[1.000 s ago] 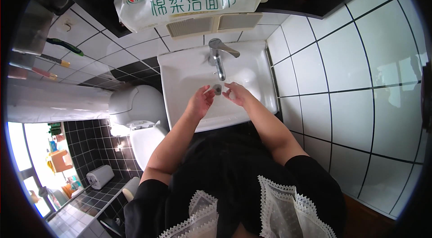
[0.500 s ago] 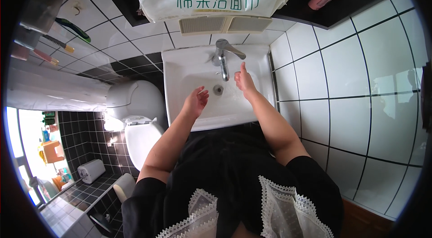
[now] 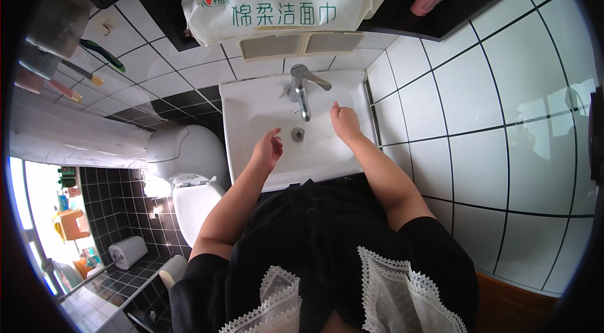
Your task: The person wipes the bathroom sink, toilet tank, and shelf using a wet wipe, and then rinses the sink faucet and handles by hand.
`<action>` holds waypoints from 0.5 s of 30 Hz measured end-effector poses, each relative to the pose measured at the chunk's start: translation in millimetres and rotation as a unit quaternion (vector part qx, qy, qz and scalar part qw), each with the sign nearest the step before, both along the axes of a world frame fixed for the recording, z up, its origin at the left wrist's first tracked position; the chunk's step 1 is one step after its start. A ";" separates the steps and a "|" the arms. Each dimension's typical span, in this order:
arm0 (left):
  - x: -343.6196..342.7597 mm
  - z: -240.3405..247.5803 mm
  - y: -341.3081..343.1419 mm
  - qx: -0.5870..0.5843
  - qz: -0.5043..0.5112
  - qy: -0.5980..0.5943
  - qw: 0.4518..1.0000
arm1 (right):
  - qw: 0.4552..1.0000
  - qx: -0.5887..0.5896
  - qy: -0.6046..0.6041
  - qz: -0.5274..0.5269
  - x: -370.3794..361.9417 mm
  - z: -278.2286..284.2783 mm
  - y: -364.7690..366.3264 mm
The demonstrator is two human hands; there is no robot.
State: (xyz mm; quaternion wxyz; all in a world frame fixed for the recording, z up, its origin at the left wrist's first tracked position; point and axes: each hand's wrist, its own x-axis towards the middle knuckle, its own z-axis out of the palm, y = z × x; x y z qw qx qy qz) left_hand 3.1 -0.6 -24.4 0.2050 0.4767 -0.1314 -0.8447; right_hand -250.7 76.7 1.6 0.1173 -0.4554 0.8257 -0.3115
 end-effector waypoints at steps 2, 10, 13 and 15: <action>0.7 2.7 0.2 -0.020 -0.003 -0.007 1.000 | 0.989 0.110 0.094 0.011 -16.8 8.9 -8.2; -2.2 39.2 -1.7 -0.345 -0.235 -0.174 0.892 | 0.970 0.213 0.111 0.018 -83.9 39.2 -20.3; 17.0 108.3 -5.3 -0.542 -0.346 -0.243 0.726 | 0.957 0.204 -0.170 0.115 -46.6 132.8 -7.3; 14.8 155.6 -11.6 -0.395 -0.270 0.011 0.878 | 0.931 0.112 -0.293 0.185 -44.1 138.1 4.9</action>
